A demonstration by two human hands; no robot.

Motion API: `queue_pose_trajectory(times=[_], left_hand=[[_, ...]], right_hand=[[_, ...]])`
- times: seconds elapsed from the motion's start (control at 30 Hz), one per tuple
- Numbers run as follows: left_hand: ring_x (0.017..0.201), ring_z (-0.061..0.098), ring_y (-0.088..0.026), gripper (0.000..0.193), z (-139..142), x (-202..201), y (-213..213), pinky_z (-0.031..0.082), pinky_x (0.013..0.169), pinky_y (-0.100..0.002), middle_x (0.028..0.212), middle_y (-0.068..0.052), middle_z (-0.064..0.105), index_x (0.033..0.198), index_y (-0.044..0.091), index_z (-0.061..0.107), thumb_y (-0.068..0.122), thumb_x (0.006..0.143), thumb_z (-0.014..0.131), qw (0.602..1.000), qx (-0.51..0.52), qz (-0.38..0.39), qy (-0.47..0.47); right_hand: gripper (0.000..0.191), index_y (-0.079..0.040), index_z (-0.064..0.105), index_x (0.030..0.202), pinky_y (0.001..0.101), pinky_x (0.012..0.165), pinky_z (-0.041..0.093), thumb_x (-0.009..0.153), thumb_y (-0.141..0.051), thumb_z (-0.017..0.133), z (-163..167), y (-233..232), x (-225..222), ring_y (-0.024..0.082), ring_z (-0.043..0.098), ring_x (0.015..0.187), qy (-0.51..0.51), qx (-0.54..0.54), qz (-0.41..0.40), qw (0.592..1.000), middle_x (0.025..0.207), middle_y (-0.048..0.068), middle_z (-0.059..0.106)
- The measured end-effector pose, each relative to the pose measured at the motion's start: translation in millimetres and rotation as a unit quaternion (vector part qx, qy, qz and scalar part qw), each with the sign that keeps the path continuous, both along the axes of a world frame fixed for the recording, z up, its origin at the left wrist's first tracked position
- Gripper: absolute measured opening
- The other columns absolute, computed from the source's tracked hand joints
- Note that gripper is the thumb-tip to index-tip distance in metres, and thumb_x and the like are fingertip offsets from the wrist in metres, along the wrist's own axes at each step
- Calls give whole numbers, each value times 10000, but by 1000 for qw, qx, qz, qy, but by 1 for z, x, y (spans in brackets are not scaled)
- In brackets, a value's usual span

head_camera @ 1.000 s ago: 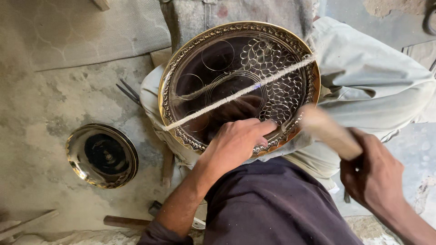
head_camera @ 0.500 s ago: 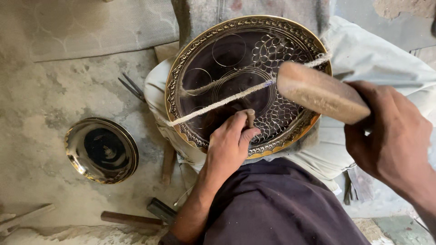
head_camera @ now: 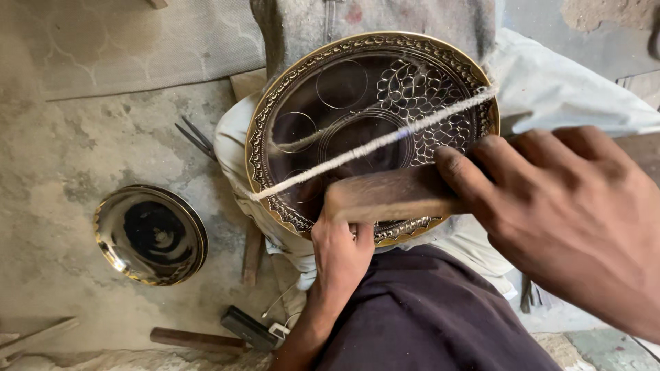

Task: The person sits on the floor with an engraved brass tray on their lap and hammers a small metal punch against the tray's surface using a wooden mallet, repositioning the punch by hand to work across the decorative pattern.

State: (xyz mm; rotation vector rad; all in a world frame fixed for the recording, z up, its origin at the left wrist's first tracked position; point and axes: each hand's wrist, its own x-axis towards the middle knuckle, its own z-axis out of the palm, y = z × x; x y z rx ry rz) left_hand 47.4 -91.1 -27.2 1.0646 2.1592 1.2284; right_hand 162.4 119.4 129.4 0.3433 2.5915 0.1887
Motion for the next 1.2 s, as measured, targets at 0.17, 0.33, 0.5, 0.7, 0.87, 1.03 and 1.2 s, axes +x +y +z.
queue_pose_trajectory(times=[0.17, 0.33, 0.5, 0.7, 0.87, 1.03, 1.2], left_hand=[[788, 694, -370, 266, -2, 1, 3, 540, 710, -463, 914, -181, 687, 1086, -16, 614, 220, 1002, 704, 999, -42, -11, 23], [808, 721, -322, 325, 9, 0, 11, 567, 705, -420, 924, -152, 687, 1089, -13, 587, 290, 1015, 681, 997, -52, 2, -56], [923, 741, -320, 291, 13, -7, 22, 585, 792, -413, 1028, -130, 713, 1152, 33, 617, 309, 1063, 636, 996, -6, -62, -64], [834, 738, -329, 270, 12, -5, 18, 576, 712, -417, 966, -167, 713, 1092, 26, 652, 287, 1032, 681, 998, -37, -43, 1], [725, 753, -227, 315, 5, 1, 11, 596, 586, -337, 876, -129, 714, 1078, -15, 596, 279, 1003, 680, 994, -50, 14, -100], [668, 720, -225, 292, 1, 1, 12, 558, 592, -351, 790, -108, 708, 1028, 8, 611, 278, 994, 718, 997, -70, 3, -39], [738, 736, -237, 347, 13, -2, 16, 571, 610, -336, 871, -136, 715, 1043, -27, 577, 286, 996, 719, 996, -53, -10, -67]], right_hand=[[563, -105, 630, 1354, 376, 761, 541, 794, -143, 661, -7, 2, 2, 221, 690, 862, 218, -69, -95, 969, 961, 52, 681], [476, -74, 611, 1377, 392, 782, 552, 906, -144, 620, -19, 3, 12, 250, 700, 847, 152, -62, -91, 982, 1040, 110, 715], [416, -155, 587, 1383, 380, 857, 580, 969, -194, 563, -18, 8, 23, 199, 721, 882, 34, -29, -149, 988, 961, 24, 697], [589, -147, 575, 1413, 329, 816, 557, 834, -254, 599, -16, 6, 17, 182, 699, 867, 100, -18, -111, 989, 1007, 15, 691], [551, -138, 573, 1426, 331, 751, 536, 905, -309, 630, -9, 2, 8, 195, 692, 835, 98, 40, 22, 994, 983, 19, 686], [550, -45, 580, 1368, 333, 797, 539, 852, -228, 624, -6, 3, -4, 219, 694, 874, 268, -103, -96, 953, 1020, 71, 685], [602, -169, 539, 1486, 350, 767, 553, 904, -313, 596, 1, 4, 13, 197, 704, 848, -22, 41, -15, 999, 1002, 29, 700]])
